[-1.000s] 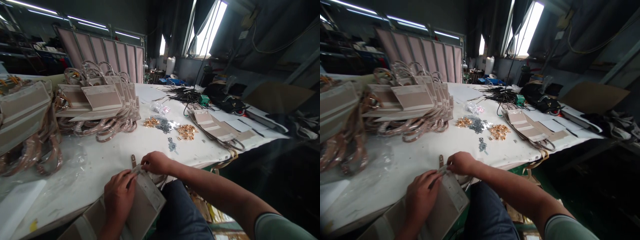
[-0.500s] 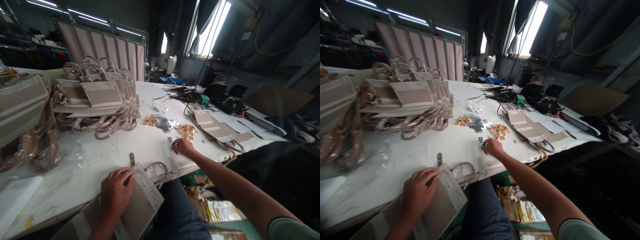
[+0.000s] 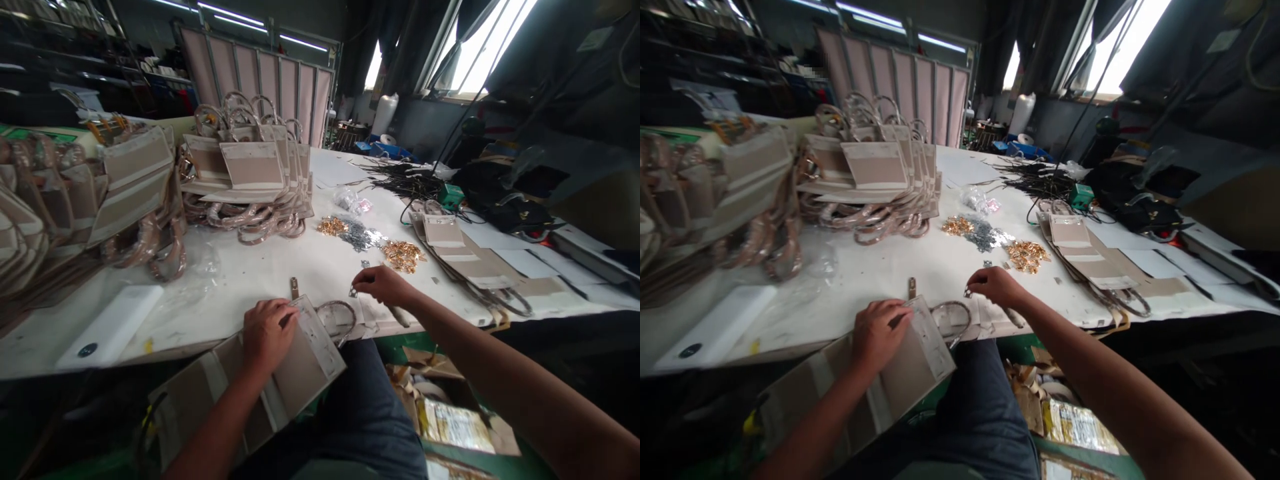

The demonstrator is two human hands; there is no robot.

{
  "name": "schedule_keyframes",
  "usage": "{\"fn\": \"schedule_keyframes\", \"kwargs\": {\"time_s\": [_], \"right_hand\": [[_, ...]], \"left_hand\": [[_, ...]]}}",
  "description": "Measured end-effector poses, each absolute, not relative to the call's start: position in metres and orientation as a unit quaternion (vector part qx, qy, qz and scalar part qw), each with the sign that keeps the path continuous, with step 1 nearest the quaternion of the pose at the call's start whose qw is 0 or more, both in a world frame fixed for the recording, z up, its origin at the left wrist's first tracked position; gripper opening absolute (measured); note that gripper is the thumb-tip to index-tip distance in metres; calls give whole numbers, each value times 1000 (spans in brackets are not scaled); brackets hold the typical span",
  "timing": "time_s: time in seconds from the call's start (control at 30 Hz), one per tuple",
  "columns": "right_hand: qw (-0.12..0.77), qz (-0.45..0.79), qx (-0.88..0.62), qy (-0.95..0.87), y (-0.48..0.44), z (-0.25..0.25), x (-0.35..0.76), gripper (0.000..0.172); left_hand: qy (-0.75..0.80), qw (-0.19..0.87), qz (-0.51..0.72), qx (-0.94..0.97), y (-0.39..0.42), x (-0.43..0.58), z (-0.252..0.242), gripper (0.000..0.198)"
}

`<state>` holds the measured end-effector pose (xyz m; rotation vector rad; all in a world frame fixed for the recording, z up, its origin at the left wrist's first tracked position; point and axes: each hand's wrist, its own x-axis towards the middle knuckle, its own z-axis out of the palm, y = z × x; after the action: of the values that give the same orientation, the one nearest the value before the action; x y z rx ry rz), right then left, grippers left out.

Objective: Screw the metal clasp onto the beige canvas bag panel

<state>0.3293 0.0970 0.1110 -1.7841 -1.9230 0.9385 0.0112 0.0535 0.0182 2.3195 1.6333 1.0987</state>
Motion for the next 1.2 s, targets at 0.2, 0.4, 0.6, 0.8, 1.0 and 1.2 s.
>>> {"fn": "schedule_keyframes", "kwargs": {"time_s": [0.2,0.4,0.6,0.8,1.0,1.2], "right_hand": [[101,405,-485,-768,62,96,229,17],[30,324,-499,-803,66,89,212,21],[19,328,-480,-814,71,95,212,22],[-20,307,-458,-834,75,104,207,21],[-58,258,-466,-844,74,102,202,18],[-38,170,-540,-824,58,89,200,13]], "left_hand": [[544,50,350,761,51,12,17,12],[548,52,347,759,49,12,17,10],[547,53,348,760,48,11,17,9],[545,51,355,758,48,12,14,8],[546,53,358,756,49,11,15,8],[545,58,356,757,48,11,15,7]]}}
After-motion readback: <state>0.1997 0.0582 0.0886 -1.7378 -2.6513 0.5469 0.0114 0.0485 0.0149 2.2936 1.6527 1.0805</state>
